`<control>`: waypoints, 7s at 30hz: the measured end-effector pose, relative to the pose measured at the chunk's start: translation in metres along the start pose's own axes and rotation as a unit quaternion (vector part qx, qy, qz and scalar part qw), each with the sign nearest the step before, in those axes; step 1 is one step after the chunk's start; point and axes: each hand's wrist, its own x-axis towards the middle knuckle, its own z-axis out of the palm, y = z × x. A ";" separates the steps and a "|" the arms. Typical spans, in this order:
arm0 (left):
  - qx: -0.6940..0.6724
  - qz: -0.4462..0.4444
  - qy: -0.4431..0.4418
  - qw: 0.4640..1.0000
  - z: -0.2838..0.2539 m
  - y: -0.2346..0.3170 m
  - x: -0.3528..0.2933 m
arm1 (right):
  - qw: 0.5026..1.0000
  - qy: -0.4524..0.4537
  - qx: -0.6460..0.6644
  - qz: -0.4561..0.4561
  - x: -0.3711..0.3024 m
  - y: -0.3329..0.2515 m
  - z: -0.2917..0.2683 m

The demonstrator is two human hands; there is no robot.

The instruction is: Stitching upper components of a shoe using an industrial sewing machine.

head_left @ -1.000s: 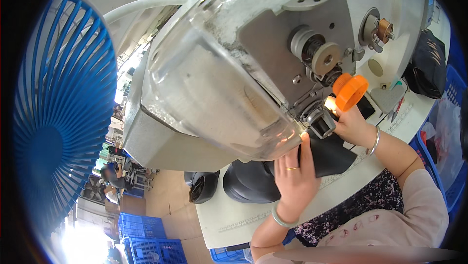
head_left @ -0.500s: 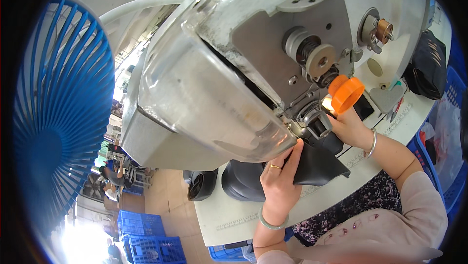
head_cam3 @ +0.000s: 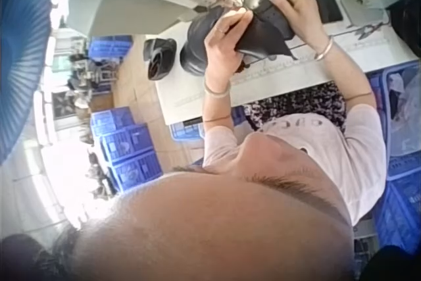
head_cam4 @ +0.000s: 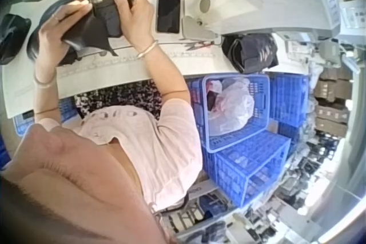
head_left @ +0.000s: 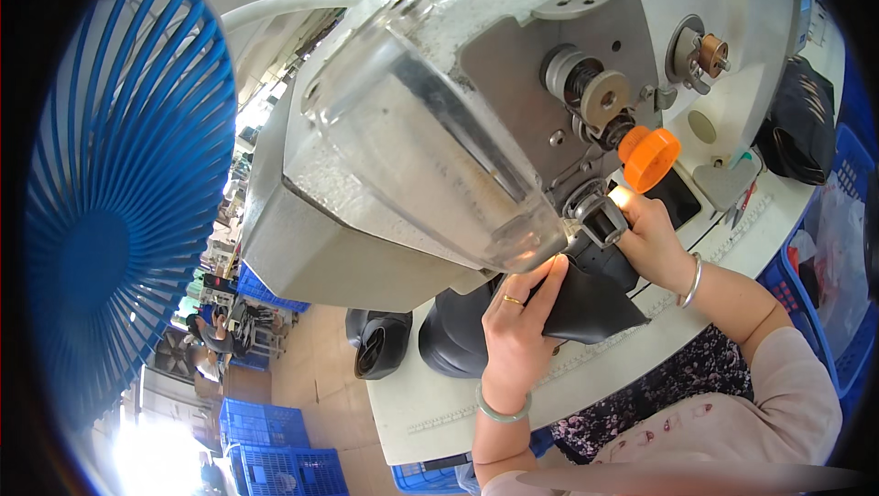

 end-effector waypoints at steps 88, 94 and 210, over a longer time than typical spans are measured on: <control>0.025 0.037 -0.054 0.998 -0.010 -0.017 -0.006 | 0.997 0.030 -0.069 -0.024 0.009 -0.009 0.012; 0.018 0.050 -0.044 0.998 -0.008 -0.021 -0.006 | 0.993 0.021 -0.104 -0.046 0.015 -0.007 0.007; 0.125 -0.017 0.044 0.991 0.015 0.008 -0.010 | 0.981 -0.194 0.024 -0.005 0.066 -0.014 -0.024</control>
